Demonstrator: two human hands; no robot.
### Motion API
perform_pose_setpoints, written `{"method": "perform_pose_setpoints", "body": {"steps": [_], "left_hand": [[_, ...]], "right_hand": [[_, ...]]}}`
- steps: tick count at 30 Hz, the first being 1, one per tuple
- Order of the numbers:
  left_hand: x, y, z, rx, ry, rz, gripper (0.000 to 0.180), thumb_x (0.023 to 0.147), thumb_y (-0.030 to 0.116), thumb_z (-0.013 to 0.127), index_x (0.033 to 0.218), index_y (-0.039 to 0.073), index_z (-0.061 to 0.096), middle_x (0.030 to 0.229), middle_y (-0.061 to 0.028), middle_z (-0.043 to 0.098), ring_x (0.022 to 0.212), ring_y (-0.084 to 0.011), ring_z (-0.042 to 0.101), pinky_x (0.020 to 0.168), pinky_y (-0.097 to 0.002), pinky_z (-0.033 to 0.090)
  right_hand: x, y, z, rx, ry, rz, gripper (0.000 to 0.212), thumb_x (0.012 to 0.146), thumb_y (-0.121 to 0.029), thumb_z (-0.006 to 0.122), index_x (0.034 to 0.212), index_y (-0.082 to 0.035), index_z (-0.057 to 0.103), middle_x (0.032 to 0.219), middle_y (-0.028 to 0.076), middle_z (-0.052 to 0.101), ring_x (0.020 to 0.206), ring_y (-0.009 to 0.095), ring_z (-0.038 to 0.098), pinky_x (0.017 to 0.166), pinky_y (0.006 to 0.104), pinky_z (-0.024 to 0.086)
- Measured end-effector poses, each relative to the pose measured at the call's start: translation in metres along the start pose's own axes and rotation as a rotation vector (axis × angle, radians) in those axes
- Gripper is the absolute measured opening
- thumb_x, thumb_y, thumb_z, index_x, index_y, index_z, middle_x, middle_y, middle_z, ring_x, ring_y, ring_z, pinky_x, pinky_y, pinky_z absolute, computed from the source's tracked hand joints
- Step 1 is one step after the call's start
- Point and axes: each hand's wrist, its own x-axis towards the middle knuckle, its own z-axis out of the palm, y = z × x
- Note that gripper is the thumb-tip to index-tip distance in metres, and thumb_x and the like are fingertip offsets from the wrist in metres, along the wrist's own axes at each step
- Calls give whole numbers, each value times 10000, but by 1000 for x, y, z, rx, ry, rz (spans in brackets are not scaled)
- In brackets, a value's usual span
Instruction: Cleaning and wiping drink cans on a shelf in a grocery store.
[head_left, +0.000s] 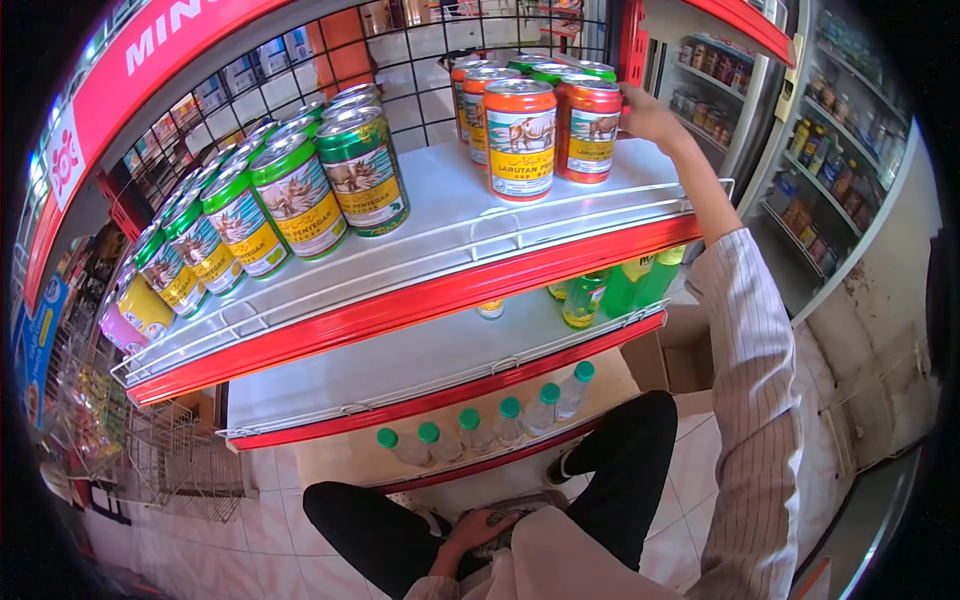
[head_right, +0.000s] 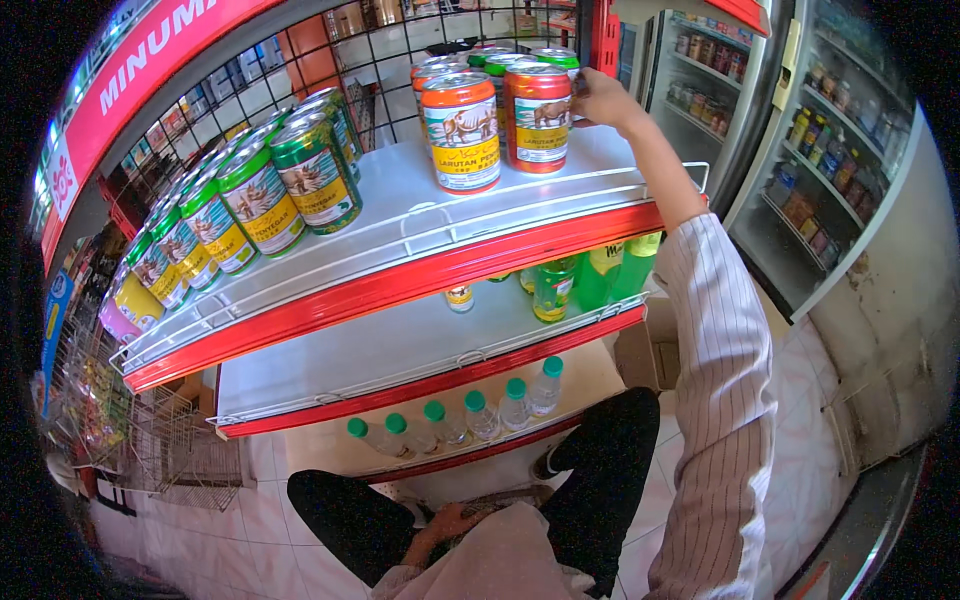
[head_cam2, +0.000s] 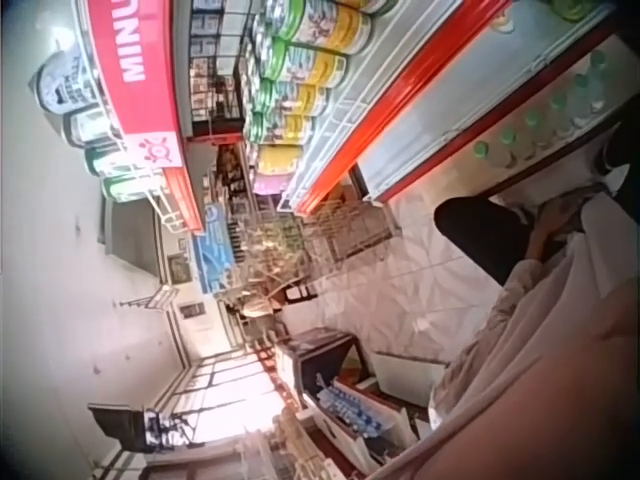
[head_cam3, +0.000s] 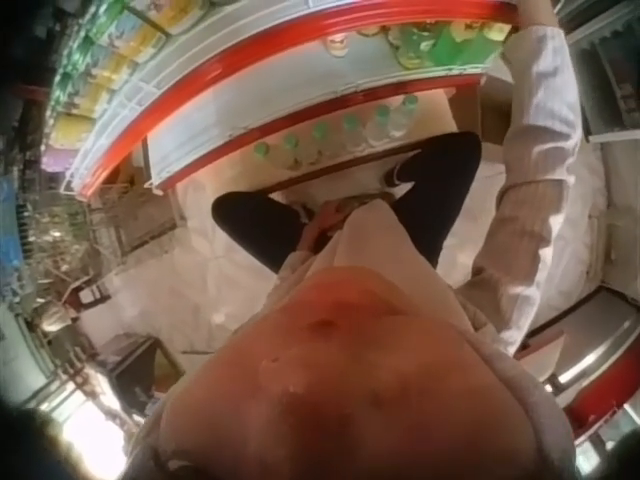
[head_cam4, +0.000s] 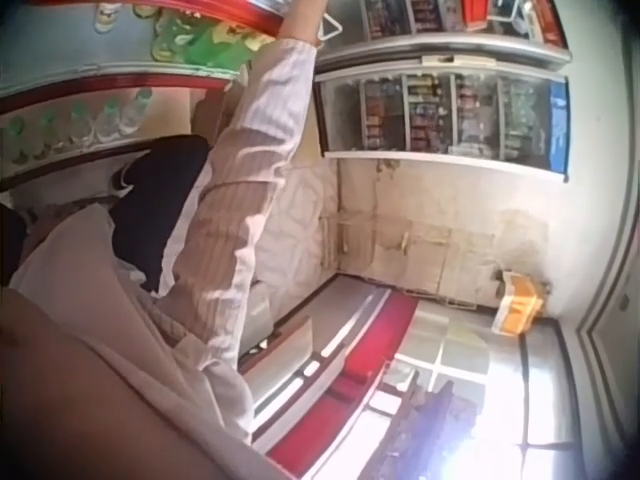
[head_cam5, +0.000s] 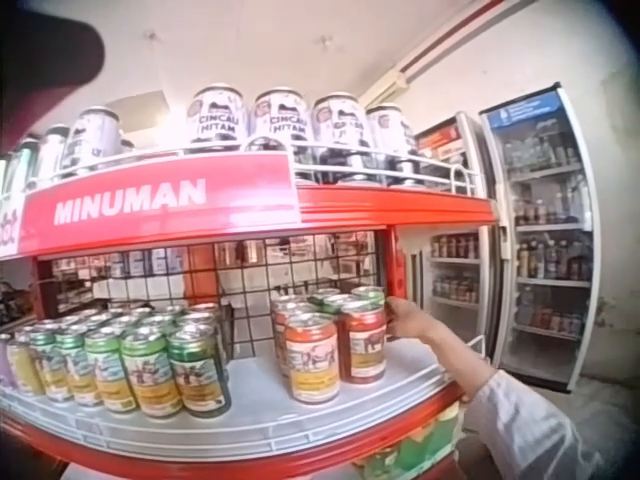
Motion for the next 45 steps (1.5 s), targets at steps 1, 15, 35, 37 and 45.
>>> {"method": "perform_pose_setpoints", "body": {"steps": [1,15,35,37,45], "left_hand": [[0,2,-1,-4,-21,-28,553,826,544,450,1122,94,574,1066,-159,590,992,-313,545,884,-361,395],[-5,10,-6,-52,-68,-68,547,821,534,469,1108,81,579,1039,-159,603,972,-302,560,871,-364,400],[-21,33,-15,19,120,25,512,759,373,629,1108,8,545,1021,-182,597,950,-311,571,836,-356,429],[-28,34,-16,23,176,123,521,749,356,641,1114,2,531,1030,-188,590,949,-307,572,834,-355,429],[-113,156,-109,-43,435,525,553,669,191,759,1111,-2,489,1020,-103,575,928,-161,538,792,-296,443]], "right_hand": [[3,1,5,27,3,-39,572,723,-85,689,1222,-83,411,1099,67,548,981,190,557,742,330,524],[62,54,9,-134,4,-325,673,637,-157,772,1171,21,403,1095,158,552,1010,232,550,819,335,482],[25,24,-14,-665,630,-257,371,645,-144,669,983,-13,589,918,197,610,859,328,600,716,392,479],[-2,-7,-23,-575,882,-240,325,718,-134,601,1015,-14,551,923,190,613,817,300,620,686,380,490],[-218,-119,77,143,-189,-796,403,751,-212,663,1071,-6,531,995,118,582,902,200,564,811,301,433]]}}
